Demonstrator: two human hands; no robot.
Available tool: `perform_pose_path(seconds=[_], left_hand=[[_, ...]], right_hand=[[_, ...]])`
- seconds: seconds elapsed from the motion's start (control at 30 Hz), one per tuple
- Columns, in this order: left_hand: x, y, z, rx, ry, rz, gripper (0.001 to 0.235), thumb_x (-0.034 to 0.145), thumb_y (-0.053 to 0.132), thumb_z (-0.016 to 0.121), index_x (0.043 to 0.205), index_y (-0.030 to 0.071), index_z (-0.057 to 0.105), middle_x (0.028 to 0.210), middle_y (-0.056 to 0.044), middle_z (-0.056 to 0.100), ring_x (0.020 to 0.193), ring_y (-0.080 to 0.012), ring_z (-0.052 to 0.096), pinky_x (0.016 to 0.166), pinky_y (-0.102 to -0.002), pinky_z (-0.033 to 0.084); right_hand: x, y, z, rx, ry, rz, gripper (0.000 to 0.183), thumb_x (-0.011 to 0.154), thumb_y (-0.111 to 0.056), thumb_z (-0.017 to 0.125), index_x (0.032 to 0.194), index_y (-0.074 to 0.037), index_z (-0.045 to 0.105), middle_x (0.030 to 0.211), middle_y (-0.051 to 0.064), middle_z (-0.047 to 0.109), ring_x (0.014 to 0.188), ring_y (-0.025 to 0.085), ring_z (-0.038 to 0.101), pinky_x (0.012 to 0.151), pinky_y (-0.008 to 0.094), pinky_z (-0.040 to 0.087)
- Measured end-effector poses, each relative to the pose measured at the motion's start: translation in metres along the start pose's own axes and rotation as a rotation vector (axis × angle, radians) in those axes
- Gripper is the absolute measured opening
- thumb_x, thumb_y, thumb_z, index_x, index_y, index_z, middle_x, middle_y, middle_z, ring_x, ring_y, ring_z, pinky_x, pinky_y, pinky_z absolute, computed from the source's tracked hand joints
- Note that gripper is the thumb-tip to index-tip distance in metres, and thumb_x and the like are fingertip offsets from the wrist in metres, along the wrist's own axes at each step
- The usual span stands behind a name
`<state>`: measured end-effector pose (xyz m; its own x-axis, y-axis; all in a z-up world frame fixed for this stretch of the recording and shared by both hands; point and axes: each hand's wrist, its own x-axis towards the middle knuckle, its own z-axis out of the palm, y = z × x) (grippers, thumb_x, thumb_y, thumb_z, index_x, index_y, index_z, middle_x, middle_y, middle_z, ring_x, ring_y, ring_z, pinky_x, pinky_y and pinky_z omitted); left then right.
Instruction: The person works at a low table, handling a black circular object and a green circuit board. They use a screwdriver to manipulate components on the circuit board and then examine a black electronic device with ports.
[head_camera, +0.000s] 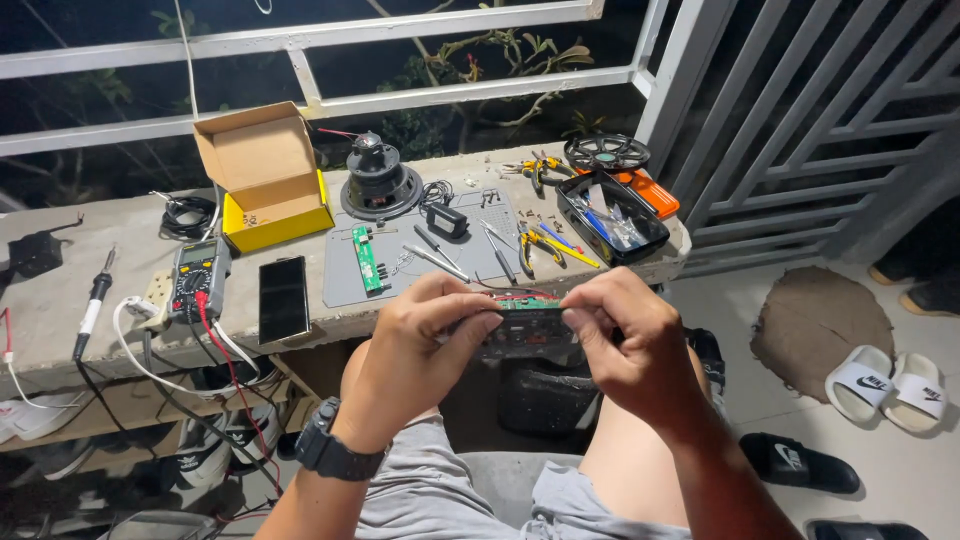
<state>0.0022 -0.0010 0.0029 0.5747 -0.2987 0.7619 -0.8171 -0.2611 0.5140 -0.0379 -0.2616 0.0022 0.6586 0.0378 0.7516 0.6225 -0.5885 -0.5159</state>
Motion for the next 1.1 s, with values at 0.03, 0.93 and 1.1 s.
perform_pose_path(seconds=[0.03,0.93,1.1], left_hand=[[0.005,-0.004,-0.001,0.001,0.000,0.003,0.008,0.102,0.010,0.087,0.109,0.010,0.090,0.090,-0.009,0.077,0.074,-0.0284,0.075,0.071,-0.039,0.062],[0.010,-0.072,-0.029,-0.492,0.239,-0.704,0.040,0.117,0.025,0.067,0.110,-0.004,0.092,0.083,-0.014,0.072,0.076,-0.0128,0.053,0.069,-0.027,0.049],[0.008,-0.074,-0.029,-0.380,0.243,-0.668,0.016,0.106,0.017,0.089,0.108,0.003,0.096,0.087,-0.007,0.078,0.081,-0.0069,0.054,0.072,-0.026,0.052]], right_hand=[[0.005,0.003,0.001,0.000,0.003,-0.002,0.007,0.105,-0.009,0.081,0.103,-0.013,0.087,0.081,0.006,0.071,0.065,0.019,0.067,0.065,0.035,0.061],[0.048,0.048,0.018,0.008,0.027,0.066,0.008,0.108,-0.010,0.080,0.102,-0.007,0.085,0.075,0.010,0.063,0.067,0.026,0.067,0.067,0.037,0.058],[0.049,0.047,0.020,0.010,0.024,0.055,0.011,0.110,-0.012,0.079,0.102,-0.008,0.085,0.075,0.010,0.064,0.068,0.026,0.067,0.070,0.039,0.058]])
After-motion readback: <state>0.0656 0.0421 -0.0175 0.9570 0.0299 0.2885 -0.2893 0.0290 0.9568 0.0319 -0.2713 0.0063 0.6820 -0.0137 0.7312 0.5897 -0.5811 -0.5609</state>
